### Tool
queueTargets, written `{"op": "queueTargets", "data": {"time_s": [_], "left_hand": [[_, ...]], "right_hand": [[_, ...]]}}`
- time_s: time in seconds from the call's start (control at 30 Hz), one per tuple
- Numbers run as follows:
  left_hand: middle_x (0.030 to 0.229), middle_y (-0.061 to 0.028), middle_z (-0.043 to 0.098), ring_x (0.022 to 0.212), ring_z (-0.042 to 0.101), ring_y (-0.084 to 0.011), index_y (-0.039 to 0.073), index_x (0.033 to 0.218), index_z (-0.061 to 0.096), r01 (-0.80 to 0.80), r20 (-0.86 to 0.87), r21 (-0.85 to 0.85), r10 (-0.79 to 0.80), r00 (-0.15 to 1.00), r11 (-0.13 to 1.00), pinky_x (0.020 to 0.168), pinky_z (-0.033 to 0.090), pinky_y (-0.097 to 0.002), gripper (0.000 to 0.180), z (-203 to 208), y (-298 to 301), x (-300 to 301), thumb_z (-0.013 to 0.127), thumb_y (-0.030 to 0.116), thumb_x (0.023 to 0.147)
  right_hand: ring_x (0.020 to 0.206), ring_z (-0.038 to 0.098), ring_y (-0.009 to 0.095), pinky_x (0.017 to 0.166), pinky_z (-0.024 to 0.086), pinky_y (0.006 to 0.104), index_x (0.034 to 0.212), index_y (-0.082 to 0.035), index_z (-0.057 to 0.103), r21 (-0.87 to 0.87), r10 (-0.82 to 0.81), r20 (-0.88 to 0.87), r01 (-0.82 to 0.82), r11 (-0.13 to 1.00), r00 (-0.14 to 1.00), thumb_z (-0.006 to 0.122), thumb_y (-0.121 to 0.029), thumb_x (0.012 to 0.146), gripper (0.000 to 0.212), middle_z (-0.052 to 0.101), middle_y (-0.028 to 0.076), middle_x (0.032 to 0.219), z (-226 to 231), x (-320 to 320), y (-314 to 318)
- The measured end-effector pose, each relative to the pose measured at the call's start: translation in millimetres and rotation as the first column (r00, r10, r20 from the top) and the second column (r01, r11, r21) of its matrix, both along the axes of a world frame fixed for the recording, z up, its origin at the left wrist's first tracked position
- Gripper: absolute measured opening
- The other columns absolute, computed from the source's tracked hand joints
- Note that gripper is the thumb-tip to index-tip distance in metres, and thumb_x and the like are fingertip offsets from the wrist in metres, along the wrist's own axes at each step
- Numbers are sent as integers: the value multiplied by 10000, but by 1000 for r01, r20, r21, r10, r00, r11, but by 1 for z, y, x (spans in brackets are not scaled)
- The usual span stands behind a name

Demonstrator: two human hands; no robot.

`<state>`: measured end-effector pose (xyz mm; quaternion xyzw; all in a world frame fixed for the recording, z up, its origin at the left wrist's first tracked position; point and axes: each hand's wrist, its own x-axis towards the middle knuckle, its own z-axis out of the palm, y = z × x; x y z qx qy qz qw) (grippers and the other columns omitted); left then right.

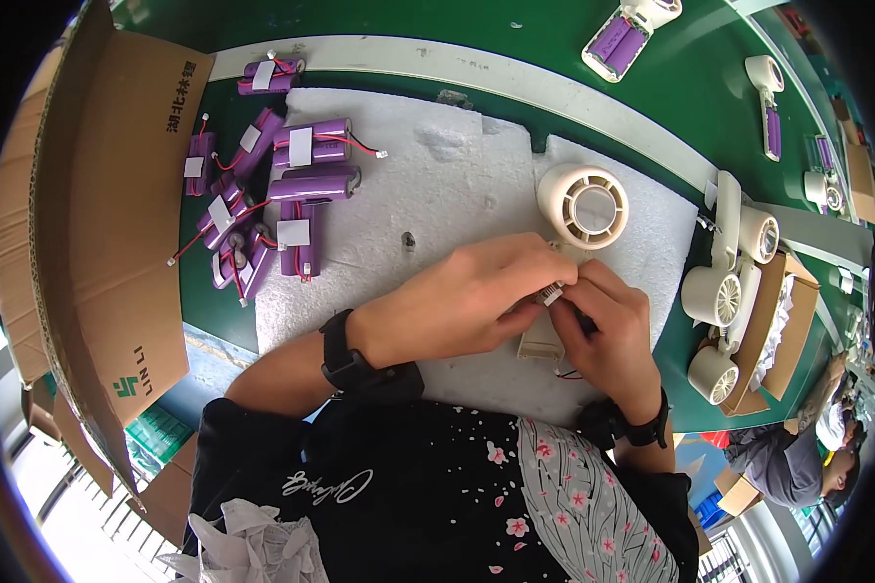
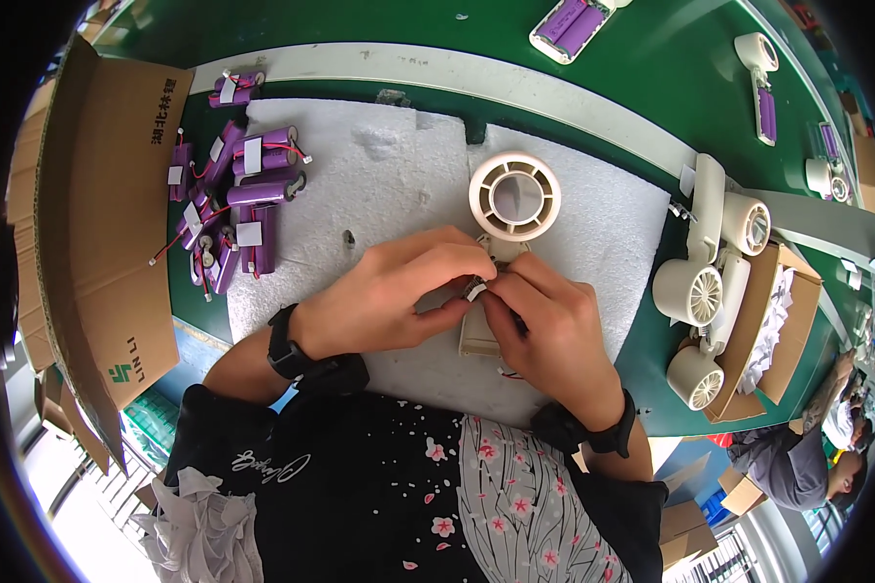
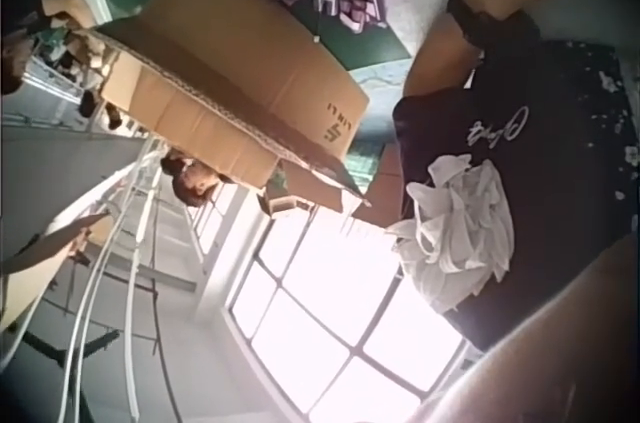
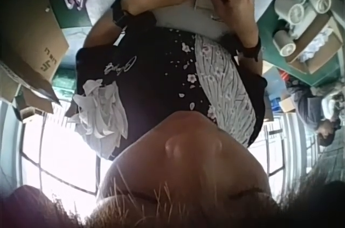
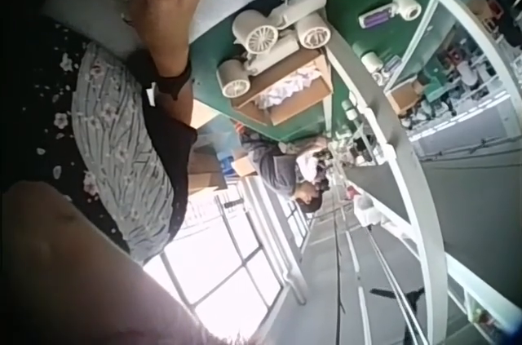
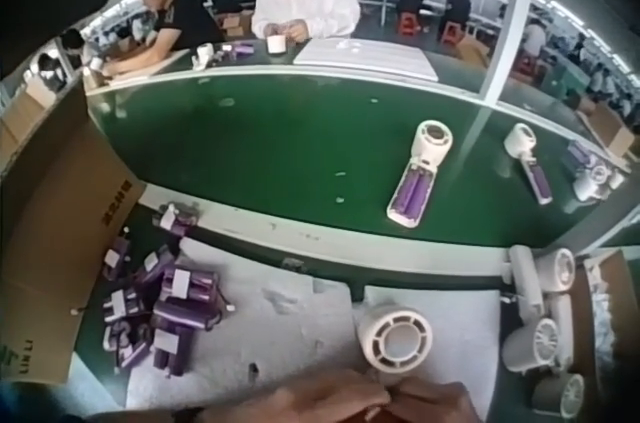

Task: The person connects a battery pack to a circuit board and fits them into a fan housing before pressing the battery into the handle. They then retrieve more battery packs from a box and repeat the assembly process with another fan.

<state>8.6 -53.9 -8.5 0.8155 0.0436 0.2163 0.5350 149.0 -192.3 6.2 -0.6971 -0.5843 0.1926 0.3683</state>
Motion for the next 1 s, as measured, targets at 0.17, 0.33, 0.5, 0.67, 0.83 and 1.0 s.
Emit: {"op": "queueTargets", "data": {"time_s": [0.17,0.33,0.5,0.67,0.83,1.0], "left_hand": [[966,-133,612,861,615,-341,44,1220,497,11,23,41,-12,1000,999,752,520,-407,533,0,-1,-1,670,-71,729],[1033,-124,643,898,658,-306,61,1197,515,-7,27,102,5,1000,995,753,556,-364,535,0,-2,0,724,-59,720],[1050,-115,629,898,652,-291,71,1202,532,-24,-7,30,24,1000,999,762,555,-352,533,-1,-3,1,723,-57,722],[1077,-99,613,864,648,-252,87,1167,578,-111,-47,-75,108,993,991,733,553,-326,489,-5,-8,3,720,-52,720],[1061,-80,612,828,647,-210,97,1112,614,-122,-85,-12,120,989,992,674,539,-308,430,-3,-8,7,713,-47,719],[1090,-86,621,827,648,-201,99,1108,614,-95,-209,-107,71,975,990,669,532,-305,420,-1,-13,10,708,-41,724]], "right_hand": [[600,601,185,537,470,274,866,-11,668,84,-39,-14,40,996,999,733,68,676,215,634,99,860,1,0,-6],[640,625,185,553,494,275,893,-27,670,96,-164,13,162,982,986,758,62,664,261,642,102,964,9,-4,-3],[688,639,206,572,503,290,925,-26,663,80,-102,97,94,992,990,760,66,672,286,642,108,984,10,1,-6],[723,644,216,605,508,293,931,-10,653,34,-111,59,109,993,992,749,76,696,268,647,115,963,8,2,-7],[716,643,212,599,508,289,945,-8,651,12,-139,19,139,990,990,739,69,722,252,649,115,946,9,0,-7],[707,681,247,558,537,315,978,-25,656,46,-122,35,120,992,992,721,43,761,237,641,113,924,8,1,-6]]}}
